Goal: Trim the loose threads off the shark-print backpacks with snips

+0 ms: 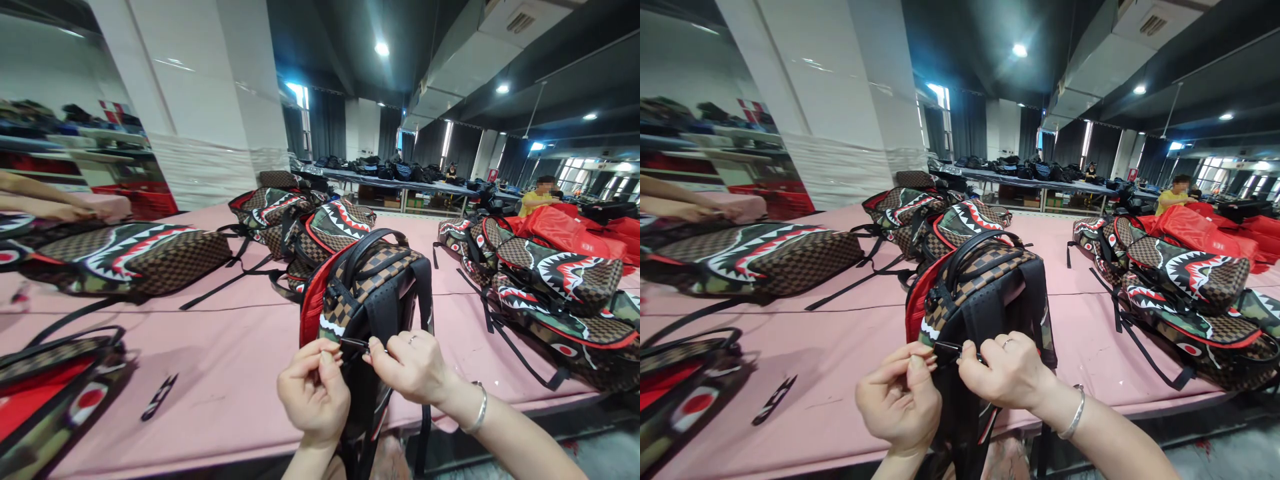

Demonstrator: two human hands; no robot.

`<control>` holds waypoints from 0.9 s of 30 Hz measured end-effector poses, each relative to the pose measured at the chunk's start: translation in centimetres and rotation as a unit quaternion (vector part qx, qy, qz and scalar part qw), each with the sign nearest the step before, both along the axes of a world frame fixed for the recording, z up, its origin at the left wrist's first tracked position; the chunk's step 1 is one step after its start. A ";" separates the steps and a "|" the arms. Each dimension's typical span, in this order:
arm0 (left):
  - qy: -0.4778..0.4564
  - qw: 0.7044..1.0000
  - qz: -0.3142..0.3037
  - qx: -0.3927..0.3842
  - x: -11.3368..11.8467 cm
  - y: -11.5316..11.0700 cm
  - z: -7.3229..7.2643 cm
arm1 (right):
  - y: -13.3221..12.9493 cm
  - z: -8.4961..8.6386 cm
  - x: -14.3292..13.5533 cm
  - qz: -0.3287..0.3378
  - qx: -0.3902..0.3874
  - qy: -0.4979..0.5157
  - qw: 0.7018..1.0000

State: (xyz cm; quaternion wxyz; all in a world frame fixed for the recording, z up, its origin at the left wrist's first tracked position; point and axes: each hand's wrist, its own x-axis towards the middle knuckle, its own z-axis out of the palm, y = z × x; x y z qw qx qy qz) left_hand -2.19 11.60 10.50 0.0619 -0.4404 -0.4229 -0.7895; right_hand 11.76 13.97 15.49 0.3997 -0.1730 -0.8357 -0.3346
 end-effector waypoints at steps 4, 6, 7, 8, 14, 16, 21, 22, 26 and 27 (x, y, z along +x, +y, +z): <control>-0.004 1.000 0.001 0.004 0.1 0.1 0.0 | 0.0 0.5 0.3 0.007 0.003 -0.017 1.000; -0.012 1.000 -0.003 0.004 0.1 0.1 0.0 | 0.0 0.8 0.4 0.009 0.008 -0.022 1.000; -0.015 1.000 -0.005 0.003 0.2 0.1 0.0 | 0.0 0.9 0.4 0.009 0.011 -0.024 1.000; -0.016 1.000 -0.006 0.003 0.2 0.1 0.0 | 0.0 1.0 0.4 0.008 0.014 -0.025 1.000; 0.009 1.000 -0.005 0.008 0.1 -0.1 0.0 | -0.1 1.6 0.4 0.006 0.021 -0.046 0.999; 0.023 1.000 -0.006 0.013 -0.1 0.0 0.0 | -0.1 1.8 0.4 0.006 0.024 -0.053 0.998; 0.044 0.999 -0.013 0.027 -0.1 0.2 0.3 | 0.0 2.1 0.3 0.007 0.031 -0.060 0.998; 0.045 0.998 -0.021 0.027 0.1 0.0 0.4 | 0.1 2.1 0.3 0.009 0.031 -0.058 0.998; 0.009 0.994 -0.108 0.020 0.6 -1.6 1.1 | 0.5 1.8 0.9 0.032 -0.010 -0.031 0.999; -0.005 0.990 -0.138 0.017 0.3 -2.0 1.1 | 0.5 1.5 1.2 0.051 -0.041 -0.009 0.998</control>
